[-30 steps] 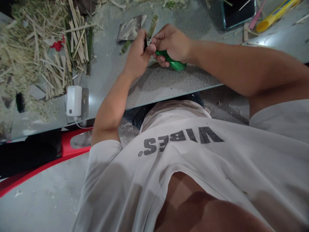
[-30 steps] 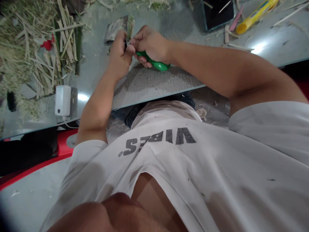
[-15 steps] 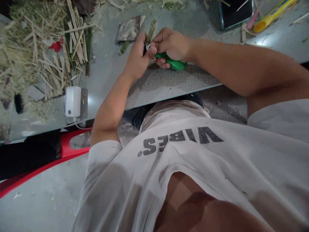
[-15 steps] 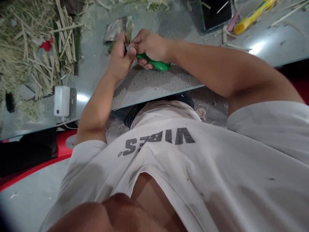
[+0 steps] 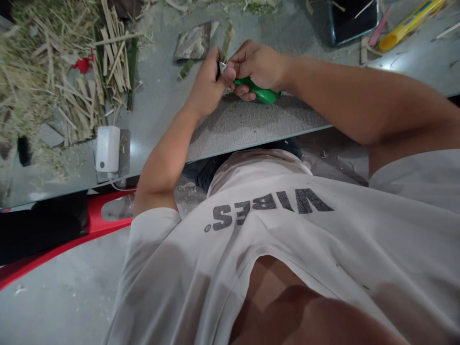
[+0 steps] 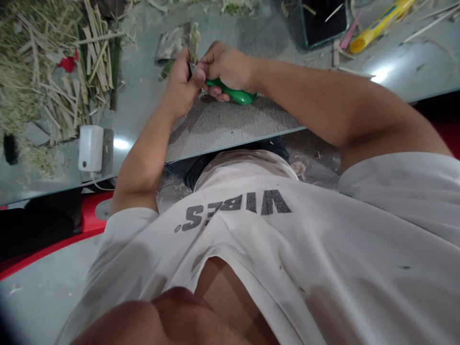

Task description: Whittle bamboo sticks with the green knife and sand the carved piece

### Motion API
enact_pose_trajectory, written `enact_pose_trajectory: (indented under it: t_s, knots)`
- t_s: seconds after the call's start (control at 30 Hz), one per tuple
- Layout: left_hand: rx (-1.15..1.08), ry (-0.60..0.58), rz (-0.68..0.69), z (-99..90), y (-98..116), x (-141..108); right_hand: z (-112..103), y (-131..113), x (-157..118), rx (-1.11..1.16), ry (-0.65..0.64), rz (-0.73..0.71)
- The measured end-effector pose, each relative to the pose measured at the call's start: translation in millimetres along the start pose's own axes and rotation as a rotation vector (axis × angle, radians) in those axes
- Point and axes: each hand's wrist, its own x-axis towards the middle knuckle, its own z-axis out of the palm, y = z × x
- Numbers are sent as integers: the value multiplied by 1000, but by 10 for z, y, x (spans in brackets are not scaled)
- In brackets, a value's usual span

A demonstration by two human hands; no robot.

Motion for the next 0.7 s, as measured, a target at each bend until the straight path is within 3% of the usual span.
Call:
enact_pose_trajectory:
  t_s: [0.17, 0.5, 0.7]
  knots:
    - [0, -32, -21, 32, -60, 0, -36, 9, -2, 59, -19, 20]
    - [81, 80, -40, 54, -128, 71, 2, 8, 19, -38, 108, -36]
    - [33, -19, -39, 15, -88, 54, 9, -54, -46, -90, 34, 85]
